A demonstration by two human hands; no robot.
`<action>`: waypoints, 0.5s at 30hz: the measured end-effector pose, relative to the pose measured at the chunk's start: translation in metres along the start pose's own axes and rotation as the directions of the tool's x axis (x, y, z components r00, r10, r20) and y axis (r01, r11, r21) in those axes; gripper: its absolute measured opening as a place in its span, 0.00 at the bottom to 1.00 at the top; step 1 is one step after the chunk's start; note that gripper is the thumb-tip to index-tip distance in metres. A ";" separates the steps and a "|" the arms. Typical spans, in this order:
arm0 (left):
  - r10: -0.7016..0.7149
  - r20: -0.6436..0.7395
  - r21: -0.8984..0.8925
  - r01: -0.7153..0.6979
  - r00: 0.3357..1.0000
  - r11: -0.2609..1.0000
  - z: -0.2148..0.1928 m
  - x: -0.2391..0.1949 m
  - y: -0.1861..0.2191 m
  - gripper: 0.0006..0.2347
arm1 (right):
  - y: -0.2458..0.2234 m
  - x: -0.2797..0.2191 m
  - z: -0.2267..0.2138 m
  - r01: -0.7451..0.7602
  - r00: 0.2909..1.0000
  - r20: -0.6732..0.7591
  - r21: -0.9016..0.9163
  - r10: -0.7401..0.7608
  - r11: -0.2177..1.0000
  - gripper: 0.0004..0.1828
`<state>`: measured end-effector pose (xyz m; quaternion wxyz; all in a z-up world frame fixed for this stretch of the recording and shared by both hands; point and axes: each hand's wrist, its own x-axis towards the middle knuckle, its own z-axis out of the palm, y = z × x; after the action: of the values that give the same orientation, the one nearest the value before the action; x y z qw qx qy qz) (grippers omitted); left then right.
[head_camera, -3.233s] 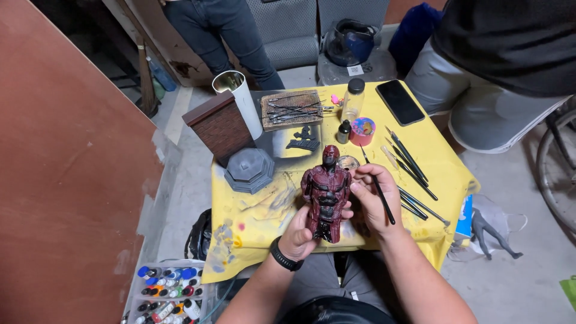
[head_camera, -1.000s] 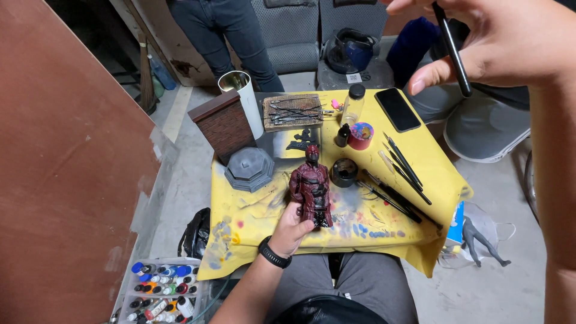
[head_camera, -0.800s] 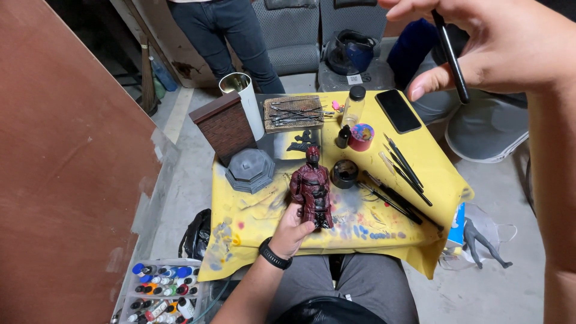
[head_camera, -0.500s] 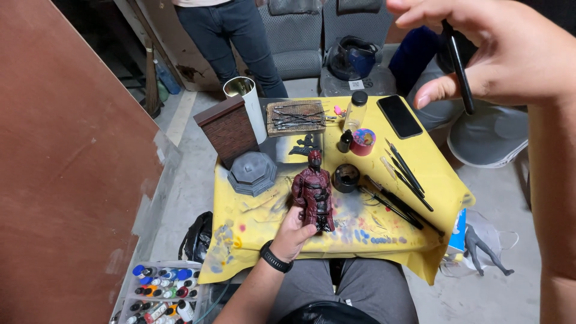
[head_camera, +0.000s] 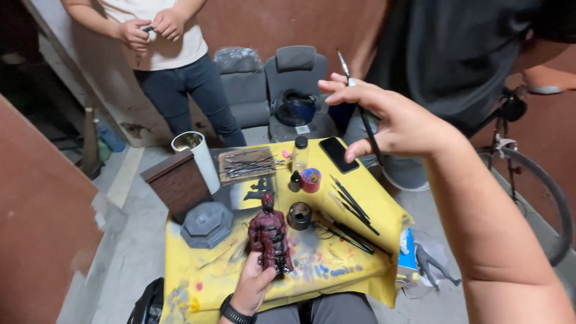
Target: Painting a red action figure with a fine brush and dark paint to add detail.
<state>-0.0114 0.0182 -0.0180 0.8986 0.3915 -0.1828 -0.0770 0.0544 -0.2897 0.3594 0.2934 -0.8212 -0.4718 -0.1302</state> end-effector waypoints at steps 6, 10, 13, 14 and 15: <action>-0.072 -0.122 -0.010 0.071 0.990 0.997 -0.026 -0.001 -0.021 0.30 | 0.003 -0.009 0.002 0.010 1.000 -0.013 0.006 -0.010 1.000 0.42; -0.058 -0.087 -0.043 0.054 0.995 0.998 -0.026 -0.001 -0.021 0.34 | 0.000 -0.016 0.014 0.043 0.999 -0.028 -0.003 -0.043 0.999 0.40; -0.052 -0.083 -0.037 0.049 0.995 0.998 -0.029 -0.001 -0.022 0.32 | -0.004 -0.024 0.026 0.058 0.998 -0.025 -0.019 -0.058 0.998 0.36; -0.054 -0.082 -0.036 0.051 0.995 0.998 -0.031 -0.002 -0.023 0.32 | 0.000 -0.029 0.032 0.057 0.998 -0.026 -0.019 -0.057 0.998 0.36; -0.057 -0.082 -0.050 0.053 0.995 0.997 -0.032 -0.003 -0.024 0.32 | 0.004 -0.035 0.039 0.082 0.996 -0.042 -0.039 -0.084 0.996 0.37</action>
<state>-0.0016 0.0243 -0.0568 0.9120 0.3777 -0.1324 -0.0897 0.0375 -0.2918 0.3100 0.2826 -0.8032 -0.4964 -0.1691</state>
